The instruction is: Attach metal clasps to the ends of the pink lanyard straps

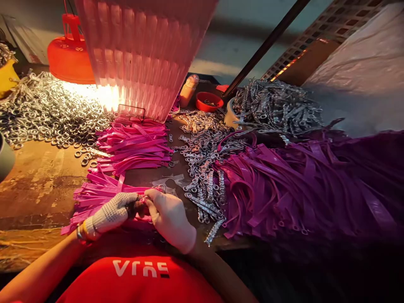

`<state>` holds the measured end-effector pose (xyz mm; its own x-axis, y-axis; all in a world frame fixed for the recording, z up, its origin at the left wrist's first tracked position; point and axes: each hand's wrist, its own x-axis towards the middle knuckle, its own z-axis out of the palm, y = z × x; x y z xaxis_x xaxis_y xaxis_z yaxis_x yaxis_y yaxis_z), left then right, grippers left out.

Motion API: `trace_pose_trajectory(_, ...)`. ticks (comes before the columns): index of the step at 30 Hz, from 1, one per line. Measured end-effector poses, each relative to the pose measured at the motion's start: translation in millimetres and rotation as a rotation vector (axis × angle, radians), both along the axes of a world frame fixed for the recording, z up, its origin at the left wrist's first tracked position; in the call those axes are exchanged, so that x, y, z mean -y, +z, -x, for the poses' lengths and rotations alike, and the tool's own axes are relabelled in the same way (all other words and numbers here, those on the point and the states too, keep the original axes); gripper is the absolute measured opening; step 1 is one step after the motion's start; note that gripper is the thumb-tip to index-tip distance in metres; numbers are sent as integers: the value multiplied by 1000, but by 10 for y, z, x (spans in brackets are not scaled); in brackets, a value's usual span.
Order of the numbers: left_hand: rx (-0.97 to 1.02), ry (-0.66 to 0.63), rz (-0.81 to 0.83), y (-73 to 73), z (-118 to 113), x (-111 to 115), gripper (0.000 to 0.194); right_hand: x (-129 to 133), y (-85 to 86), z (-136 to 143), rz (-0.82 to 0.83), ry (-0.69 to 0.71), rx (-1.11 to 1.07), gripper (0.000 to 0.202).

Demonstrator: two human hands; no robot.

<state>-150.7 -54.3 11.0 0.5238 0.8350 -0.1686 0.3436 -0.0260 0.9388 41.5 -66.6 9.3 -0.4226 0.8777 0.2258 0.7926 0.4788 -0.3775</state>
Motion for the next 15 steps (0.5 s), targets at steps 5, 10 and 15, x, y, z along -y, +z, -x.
trace_pose_trajectory(5,-140,148,-219,-154,-2,164,19,-69,210,-40,224,108,119,47)
trace_pose_trajectory(10,-322,120,-279,-255,0,285,20,-60,220,36,249,148,380,11)
trace_pose_trajectory(15,-375,4,-257,-140,11,295,18,26,104,32,167,356,488,19)
